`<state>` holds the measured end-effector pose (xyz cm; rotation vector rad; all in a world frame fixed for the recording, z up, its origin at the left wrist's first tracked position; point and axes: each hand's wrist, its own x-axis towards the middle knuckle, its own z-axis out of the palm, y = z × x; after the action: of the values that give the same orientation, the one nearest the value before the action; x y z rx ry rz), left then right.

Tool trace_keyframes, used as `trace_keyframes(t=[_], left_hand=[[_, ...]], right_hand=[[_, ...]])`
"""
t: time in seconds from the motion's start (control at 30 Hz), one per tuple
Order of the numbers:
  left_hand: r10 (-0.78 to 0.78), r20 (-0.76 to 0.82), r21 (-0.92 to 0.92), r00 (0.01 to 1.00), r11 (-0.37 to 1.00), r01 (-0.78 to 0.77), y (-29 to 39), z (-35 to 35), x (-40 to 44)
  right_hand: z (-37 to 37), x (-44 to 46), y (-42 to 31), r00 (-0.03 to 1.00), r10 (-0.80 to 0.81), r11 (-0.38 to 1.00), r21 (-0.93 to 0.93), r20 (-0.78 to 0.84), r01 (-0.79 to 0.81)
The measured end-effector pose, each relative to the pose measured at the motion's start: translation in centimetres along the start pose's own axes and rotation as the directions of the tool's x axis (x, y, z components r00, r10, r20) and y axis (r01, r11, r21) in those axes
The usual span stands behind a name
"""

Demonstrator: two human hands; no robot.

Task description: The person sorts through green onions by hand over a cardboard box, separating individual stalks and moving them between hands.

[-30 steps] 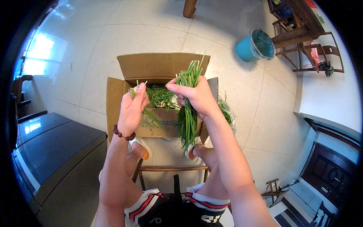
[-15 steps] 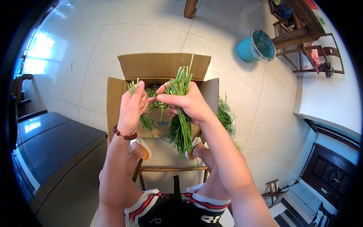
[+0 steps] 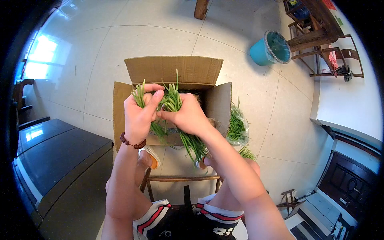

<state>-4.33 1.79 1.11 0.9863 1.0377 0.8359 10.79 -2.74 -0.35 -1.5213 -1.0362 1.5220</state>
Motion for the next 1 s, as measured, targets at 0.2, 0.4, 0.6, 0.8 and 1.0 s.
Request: trace_keyframes(t=[0.2, 0.4, 0.6, 0.8, 1.0], left_hand=[[0.026, 0.017, 0.100, 1.000, 0.995, -0.027, -0.1, -0.2, 0.0], [0.017, 0.010, 0.144, 1.000, 0.989, -0.019, -0.1, -0.6, 0.1], [-0.066, -0.082, -0.084, 0.994, 0.995, 0.059, -0.3, -0.9, 0.6], [-0.023, -0.229, -0.293, 0.973, 0.955, -0.046, 0.9, -2.0, 1.4], [0.154, -0.458, -0.312, 0.876, 0.895, -0.320, 2.2, -6.4, 2.4]], right_hand=[[0.2, 0.1, 0.5, 1.000, -0.002, 0.996, -0.092, -0.016, 0.000], [0.1, 0.2, 1.2, 0.999, -0.046, 0.983, -0.180, 0.007, 0.046], [-0.3, -0.1, -0.1, 0.999, 0.041, 0.995, -0.089, -0.009, -0.042], [-0.9, -0.4, -1.2, 0.994, 0.098, 0.994, -0.055, 0.045, -0.096], [-5.9, 0.0, 0.6, 0.993, 0.094, 0.978, -0.182, -0.071, -0.105]])
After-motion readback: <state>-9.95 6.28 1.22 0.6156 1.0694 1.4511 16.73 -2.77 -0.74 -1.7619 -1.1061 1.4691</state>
